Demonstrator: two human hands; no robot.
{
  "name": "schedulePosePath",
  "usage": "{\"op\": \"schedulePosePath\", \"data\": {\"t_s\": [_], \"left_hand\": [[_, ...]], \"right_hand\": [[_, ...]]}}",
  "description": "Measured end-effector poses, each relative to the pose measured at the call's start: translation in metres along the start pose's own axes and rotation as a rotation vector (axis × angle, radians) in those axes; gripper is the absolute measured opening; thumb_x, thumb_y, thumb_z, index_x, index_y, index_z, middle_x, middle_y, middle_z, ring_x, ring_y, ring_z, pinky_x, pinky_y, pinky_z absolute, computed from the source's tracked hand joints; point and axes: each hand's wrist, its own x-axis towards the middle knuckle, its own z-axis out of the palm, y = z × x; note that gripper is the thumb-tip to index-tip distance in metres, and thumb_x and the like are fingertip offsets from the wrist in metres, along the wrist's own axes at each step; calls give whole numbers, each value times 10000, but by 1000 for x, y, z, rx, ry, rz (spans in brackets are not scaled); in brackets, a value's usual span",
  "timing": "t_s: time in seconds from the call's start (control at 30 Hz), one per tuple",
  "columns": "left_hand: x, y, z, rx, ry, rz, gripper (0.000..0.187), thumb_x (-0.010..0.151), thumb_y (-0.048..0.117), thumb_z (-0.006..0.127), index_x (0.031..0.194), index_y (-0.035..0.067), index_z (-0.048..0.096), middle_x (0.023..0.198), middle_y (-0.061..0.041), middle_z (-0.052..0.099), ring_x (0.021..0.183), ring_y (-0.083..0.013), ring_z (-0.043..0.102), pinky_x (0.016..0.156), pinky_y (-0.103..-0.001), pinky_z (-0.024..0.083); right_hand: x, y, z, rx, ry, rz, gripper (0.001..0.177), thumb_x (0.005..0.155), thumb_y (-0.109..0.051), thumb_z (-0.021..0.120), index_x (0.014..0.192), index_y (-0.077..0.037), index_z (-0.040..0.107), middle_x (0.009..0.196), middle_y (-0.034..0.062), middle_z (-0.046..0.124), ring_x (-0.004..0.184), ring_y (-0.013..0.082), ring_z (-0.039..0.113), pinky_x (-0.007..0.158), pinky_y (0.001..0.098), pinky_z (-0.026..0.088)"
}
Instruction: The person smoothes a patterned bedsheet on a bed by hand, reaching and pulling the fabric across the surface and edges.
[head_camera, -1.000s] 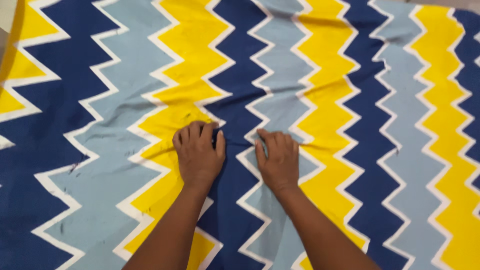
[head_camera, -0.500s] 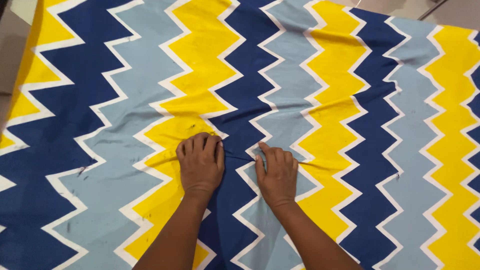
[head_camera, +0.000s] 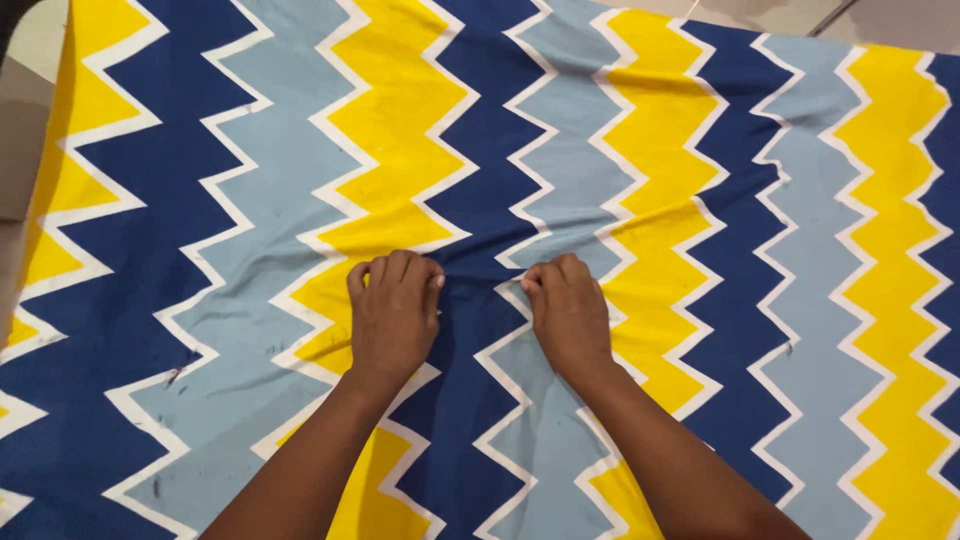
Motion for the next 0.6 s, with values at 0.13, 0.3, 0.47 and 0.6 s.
{"op": "schedulePosePath", "data": {"t_s": [0.13, 0.3, 0.47, 0.6], "left_hand": [[10, -5, 1, 3, 15, 20, 67, 951, 183, 677, 973, 130, 710, 1003, -62, 633, 1019, -256, 594, 982, -458, 374], [13, -24, 1, -53, -139, -81, 115, 965, 227, 687, 987, 121, 724, 985, -60, 647, 1009, -267, 602, 900, -432, 413], [0, -52, -15, 57, -38, -40, 184, 913, 210, 694, 1058, 102, 731, 1033, -75, 649, 1002, -279, 593, 875, -425, 415], [-6, -60, -22, 154, -16, 6, 231, 865, 227, 721, 1053, 94, 731, 1007, -62, 649, 986, -270, 593, 843, -425, 400]], "right_hand": [[8, -1, 1, -44, -17, -13, 120, 936, -185, 681, 955, -67, 690, 984, 113, 616, 957, 313, 591, 842, 453, 451], [12, 2, 3, -54, -145, 12, 143, 917, -208, 702, 951, -69, 699, 958, 104, 620, 946, 302, 596, 874, 445, 458], [22, -3, 1, 21, -47, -95, 118, 936, -196, 708, 972, -86, 734, 950, 95, 632, 964, 305, 605, 866, 446, 462], [34, -14, 10, 69, -50, -156, 156, 933, -195, 710, 1050, -100, 746, 952, 77, 632, 987, 297, 611, 869, 443, 467]]}}
